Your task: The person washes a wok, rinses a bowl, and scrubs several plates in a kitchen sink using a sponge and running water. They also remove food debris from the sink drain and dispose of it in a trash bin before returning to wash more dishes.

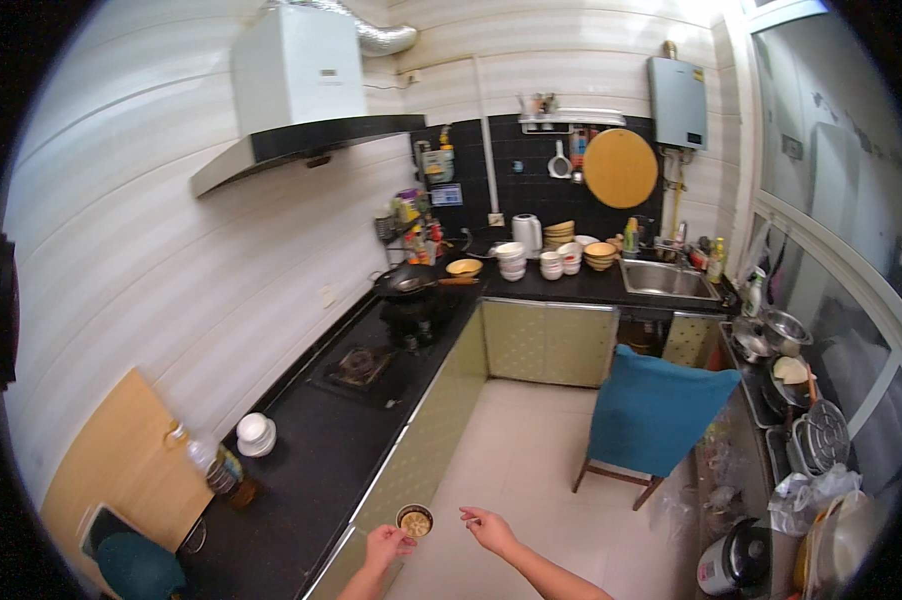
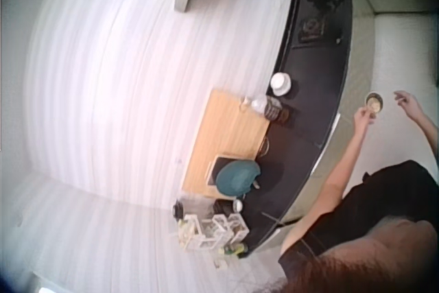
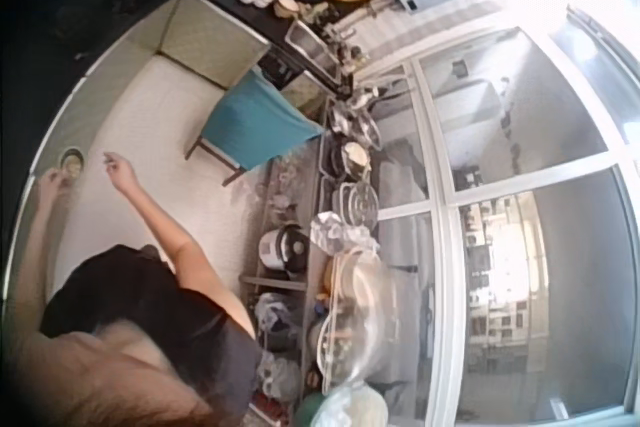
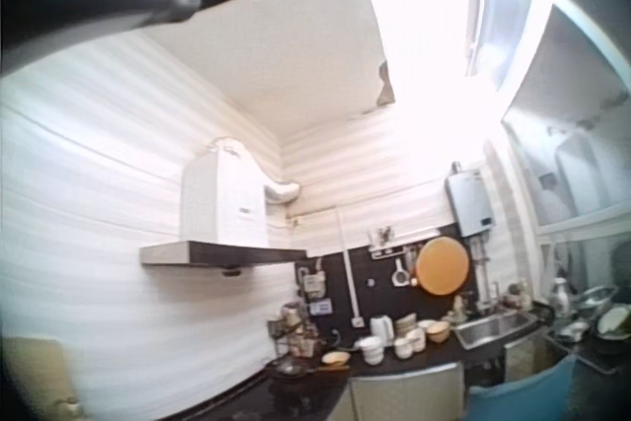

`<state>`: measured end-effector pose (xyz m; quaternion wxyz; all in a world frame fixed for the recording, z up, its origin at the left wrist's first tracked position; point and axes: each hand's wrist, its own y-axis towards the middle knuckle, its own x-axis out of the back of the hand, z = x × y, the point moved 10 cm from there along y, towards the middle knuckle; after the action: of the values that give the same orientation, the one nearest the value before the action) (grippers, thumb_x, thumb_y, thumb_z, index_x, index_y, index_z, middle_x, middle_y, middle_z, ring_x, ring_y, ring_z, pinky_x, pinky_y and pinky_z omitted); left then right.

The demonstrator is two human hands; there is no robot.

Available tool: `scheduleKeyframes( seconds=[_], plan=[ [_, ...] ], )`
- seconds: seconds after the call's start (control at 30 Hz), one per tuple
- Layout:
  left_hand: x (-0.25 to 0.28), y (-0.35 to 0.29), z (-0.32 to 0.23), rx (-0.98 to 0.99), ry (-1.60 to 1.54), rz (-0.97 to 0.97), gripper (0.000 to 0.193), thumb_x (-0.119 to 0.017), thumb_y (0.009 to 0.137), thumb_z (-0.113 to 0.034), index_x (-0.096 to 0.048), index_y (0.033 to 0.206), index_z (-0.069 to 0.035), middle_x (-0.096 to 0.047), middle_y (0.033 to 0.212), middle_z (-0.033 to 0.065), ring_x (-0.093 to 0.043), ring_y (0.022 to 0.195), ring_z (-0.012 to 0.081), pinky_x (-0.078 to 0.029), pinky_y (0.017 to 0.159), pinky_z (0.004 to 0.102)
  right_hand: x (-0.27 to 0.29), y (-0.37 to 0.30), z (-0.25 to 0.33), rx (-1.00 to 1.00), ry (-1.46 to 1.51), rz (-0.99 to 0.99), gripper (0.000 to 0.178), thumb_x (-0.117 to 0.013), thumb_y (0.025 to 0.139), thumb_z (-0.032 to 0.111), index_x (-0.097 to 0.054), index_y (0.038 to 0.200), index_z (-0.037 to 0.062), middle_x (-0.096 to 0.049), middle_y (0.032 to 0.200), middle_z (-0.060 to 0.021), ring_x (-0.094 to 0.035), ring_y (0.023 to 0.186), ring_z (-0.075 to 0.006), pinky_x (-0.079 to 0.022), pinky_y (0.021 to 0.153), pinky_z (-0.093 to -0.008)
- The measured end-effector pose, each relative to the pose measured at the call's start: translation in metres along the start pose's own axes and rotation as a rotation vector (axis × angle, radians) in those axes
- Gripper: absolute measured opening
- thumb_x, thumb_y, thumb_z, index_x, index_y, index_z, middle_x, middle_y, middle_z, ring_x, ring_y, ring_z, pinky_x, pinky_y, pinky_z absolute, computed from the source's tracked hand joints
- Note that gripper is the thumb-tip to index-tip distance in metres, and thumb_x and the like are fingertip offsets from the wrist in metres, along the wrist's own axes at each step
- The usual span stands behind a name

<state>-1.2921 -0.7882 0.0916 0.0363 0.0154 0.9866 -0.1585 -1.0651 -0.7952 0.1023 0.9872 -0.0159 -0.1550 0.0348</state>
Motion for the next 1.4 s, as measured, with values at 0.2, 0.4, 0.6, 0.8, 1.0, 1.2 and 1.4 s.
scheduleKeyframes(
  seconds=[0.2,0.4,0.6,0.8,1.0,1.2,1.4],
  plan=[
    [-0.109,0.105,-0.018,0.017,0.077,0.195,0.012,-0.057,0.083,-0.009,-0.052,0.079,0.001,-0.062,0.074,0.0128,-0.064,0.065,0.0198,-0.053,0.05,0.0278,0.093,0.055,-0.043,-0.054,0.081,-0.131,0.035,-0.049,0.083,0.002,-0.052,0.118,0.0052,-0.062,0.099,-0.0068,-0.06,0.08,-0.0135,-0.048,0.073,-0.0255],
    [-0.189,0.225,-0.046,0.009,0.13,0.32,0.012,-0.057,0.083,-0.009,-0.053,0.079,0.002,-0.062,0.074,0.0126,-0.064,0.065,0.0195,-0.053,0.049,0.0271,0.16,0.157,-0.07,-0.06,0.021,-0.198,0.037,-0.048,0.083,0.0,-0.051,0.119,0.0047,-0.062,0.099,-0.0078,-0.06,0.08,-0.0137,-0.048,0.074,-0.0259],
    [-0.279,0.36,-0.087,0.001,0.22,0.44,0.013,-0.057,0.083,-0.01,-0.053,0.077,0.001,-0.062,0.073,0.0106,-0.064,0.065,0.0176,-0.053,0.05,0.0262,0.239,0.265,-0.063,-0.116,0.05,-0.278,0.036,-0.05,0.084,0.002,-0.051,0.12,0.0072,-0.062,0.101,-0.0071,-0.061,0.082,-0.0137,-0.048,0.075,-0.0256],
    [-0.4,0.46,-0.152,-0.05,0.227,0.583,0.014,-0.058,0.083,-0.01,-0.052,0.075,0.0,-0.062,0.072,0.0093,-0.064,0.065,0.0168,-0.052,0.049,0.025,0.347,0.353,-0.058,-0.131,0.037,-0.47,0.035,-0.055,0.084,0.012,-0.051,0.119,0.0075,-0.063,0.101,-0.0064,-0.061,0.082,-0.0147,-0.048,0.074,-0.0269],
    [-0.5,0.573,-0.167,-0.108,0.227,0.592,0.013,-0.057,0.083,-0.009,-0.051,0.075,-0.001,-0.062,0.071,0.0098,-0.064,0.064,0.0166,-0.05,0.048,0.0247,0.445,0.454,-0.093,-0.161,0.003,-0.625,0.037,-0.063,0.08,0.026,-0.058,0.11,0.0051,-0.065,0.092,-0.0086,-0.061,0.079,-0.0155,-0.049,0.07,-0.0284],
    [-0.599,0.659,-0.213,-0.149,0.337,0.598,0.015,-0.059,0.082,-0.011,-0.051,0.073,-0.002,-0.061,0.069,0.0093,-0.063,0.063,0.0151,-0.05,0.048,0.0253,0.552,0.561,-0.128,-0.234,-0.034,-0.665,0.035,-0.065,0.077,0.026,-0.06,0.103,0.0018,-0.064,0.077,-0.0071,-0.061,0.067,-0.0138,-0.049,0.062,-0.0273],
    [-0.71,0.734,-0.223,-0.154,0.349,0.698,0.015,-0.06,0.082,-0.012,-0.053,0.072,-0.002,-0.062,0.069,0.0079,-0.063,0.063,0.0143,-0.049,0.049,0.0249,0.662,0.619,-0.156,-0.281,-0.078,-0.723,0.029,-0.065,0.077,0.021,-0.061,0.098,0.0016,-0.064,0.073,-0.0066,-0.06,0.064,-0.0114,-0.048,0.059,-0.0267]
  ],
)
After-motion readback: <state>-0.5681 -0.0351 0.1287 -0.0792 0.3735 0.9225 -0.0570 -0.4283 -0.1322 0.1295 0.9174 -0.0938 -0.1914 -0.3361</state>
